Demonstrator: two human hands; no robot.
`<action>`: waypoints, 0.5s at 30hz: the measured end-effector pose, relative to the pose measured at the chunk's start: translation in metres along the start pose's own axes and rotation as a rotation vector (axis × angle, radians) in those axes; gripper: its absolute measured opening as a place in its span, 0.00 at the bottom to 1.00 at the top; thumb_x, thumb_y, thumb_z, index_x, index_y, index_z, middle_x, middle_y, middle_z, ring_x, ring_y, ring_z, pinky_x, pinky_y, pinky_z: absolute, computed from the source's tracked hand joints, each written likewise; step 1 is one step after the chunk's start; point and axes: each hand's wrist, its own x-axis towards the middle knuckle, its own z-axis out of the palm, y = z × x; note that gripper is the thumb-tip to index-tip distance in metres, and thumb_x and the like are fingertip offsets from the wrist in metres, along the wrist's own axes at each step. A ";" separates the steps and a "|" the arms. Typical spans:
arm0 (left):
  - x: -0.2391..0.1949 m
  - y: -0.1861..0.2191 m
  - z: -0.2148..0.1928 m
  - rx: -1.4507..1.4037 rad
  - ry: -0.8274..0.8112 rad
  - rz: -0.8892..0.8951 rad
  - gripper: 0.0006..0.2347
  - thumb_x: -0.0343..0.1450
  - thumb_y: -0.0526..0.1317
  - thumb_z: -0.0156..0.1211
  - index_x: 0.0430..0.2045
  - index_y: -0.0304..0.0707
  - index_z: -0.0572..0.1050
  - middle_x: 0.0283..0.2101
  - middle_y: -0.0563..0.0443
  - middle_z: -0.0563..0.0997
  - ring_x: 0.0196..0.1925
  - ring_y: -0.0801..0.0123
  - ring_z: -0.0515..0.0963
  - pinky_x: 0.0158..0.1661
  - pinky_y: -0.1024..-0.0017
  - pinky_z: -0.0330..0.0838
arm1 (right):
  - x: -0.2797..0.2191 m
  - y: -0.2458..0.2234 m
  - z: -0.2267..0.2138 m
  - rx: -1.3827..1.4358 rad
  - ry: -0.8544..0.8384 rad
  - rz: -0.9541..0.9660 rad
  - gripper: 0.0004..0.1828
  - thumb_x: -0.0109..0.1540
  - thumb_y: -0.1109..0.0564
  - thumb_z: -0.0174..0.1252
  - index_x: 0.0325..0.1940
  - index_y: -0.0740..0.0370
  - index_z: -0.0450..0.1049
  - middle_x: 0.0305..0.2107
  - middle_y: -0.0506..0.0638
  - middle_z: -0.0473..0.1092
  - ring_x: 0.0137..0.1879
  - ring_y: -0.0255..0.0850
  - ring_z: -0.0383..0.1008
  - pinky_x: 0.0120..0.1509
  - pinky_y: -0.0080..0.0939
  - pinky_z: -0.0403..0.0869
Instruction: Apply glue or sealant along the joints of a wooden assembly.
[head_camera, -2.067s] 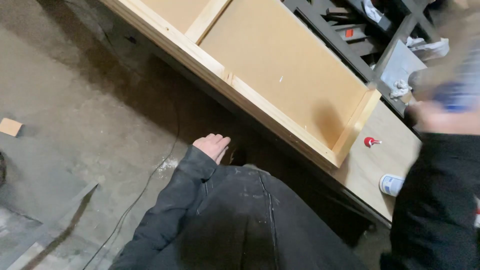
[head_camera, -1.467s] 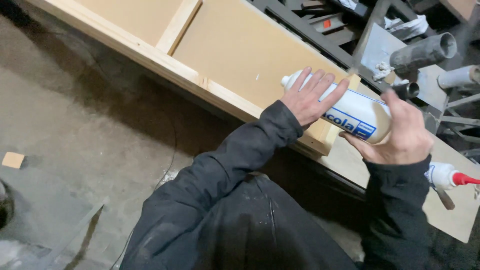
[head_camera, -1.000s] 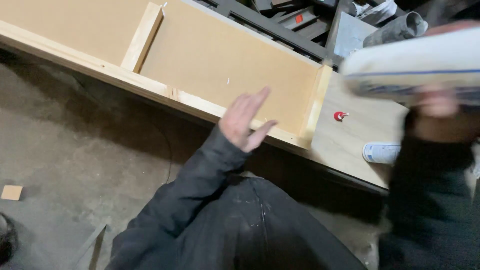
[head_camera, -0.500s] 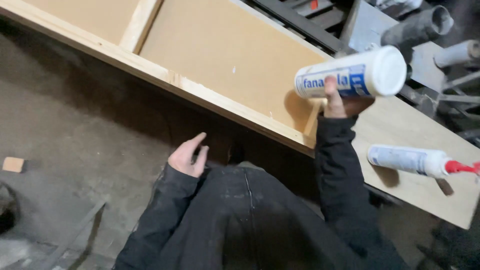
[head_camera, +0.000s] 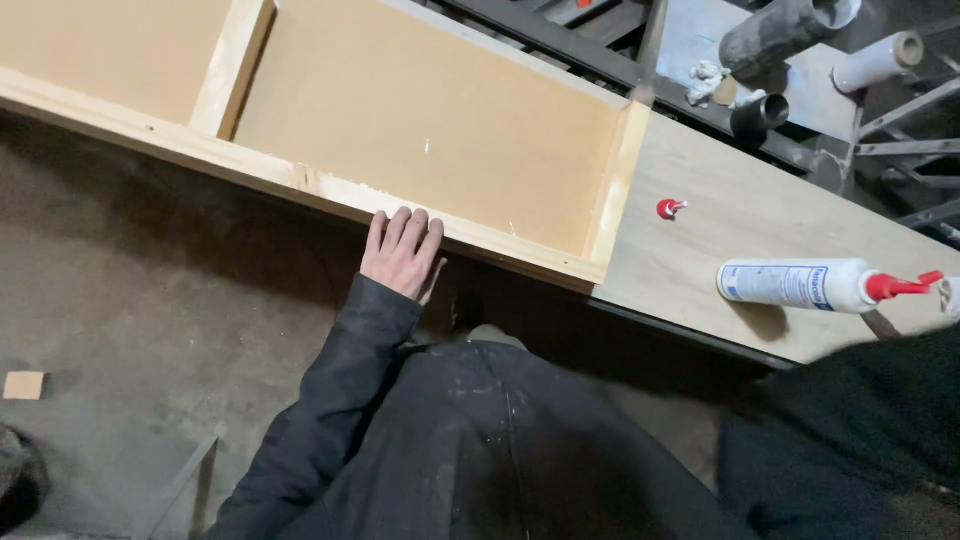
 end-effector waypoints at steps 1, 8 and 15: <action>-0.008 0.003 0.006 0.011 -0.029 -0.025 0.23 0.67 0.41 0.65 0.56 0.29 0.72 0.57 0.36 0.72 0.62 0.44 0.68 0.62 0.41 0.60 | -0.007 0.001 0.002 -0.001 0.009 0.026 0.48 0.58 0.53 0.79 0.72 0.66 0.55 0.58 0.62 0.68 0.62 0.51 0.74 0.71 0.51 0.78; -0.020 -0.001 0.001 0.062 -0.049 -0.007 0.26 0.60 0.40 0.65 0.53 0.31 0.73 0.55 0.34 0.73 0.60 0.42 0.69 0.60 0.40 0.61 | -0.042 -0.008 -0.003 0.245 0.070 0.138 0.50 0.53 0.51 0.78 0.70 0.71 0.60 0.55 0.65 0.72 0.62 0.56 0.79 0.72 0.56 0.77; -0.011 0.002 0.009 0.020 0.138 0.014 0.19 0.69 0.39 0.65 0.53 0.32 0.75 0.56 0.38 0.74 0.61 0.45 0.70 0.62 0.43 0.63 | 0.046 0.036 -0.118 -0.256 -0.080 -0.154 0.42 0.69 0.53 0.75 0.75 0.60 0.52 0.62 0.59 0.68 0.68 0.47 0.73 0.75 0.50 0.75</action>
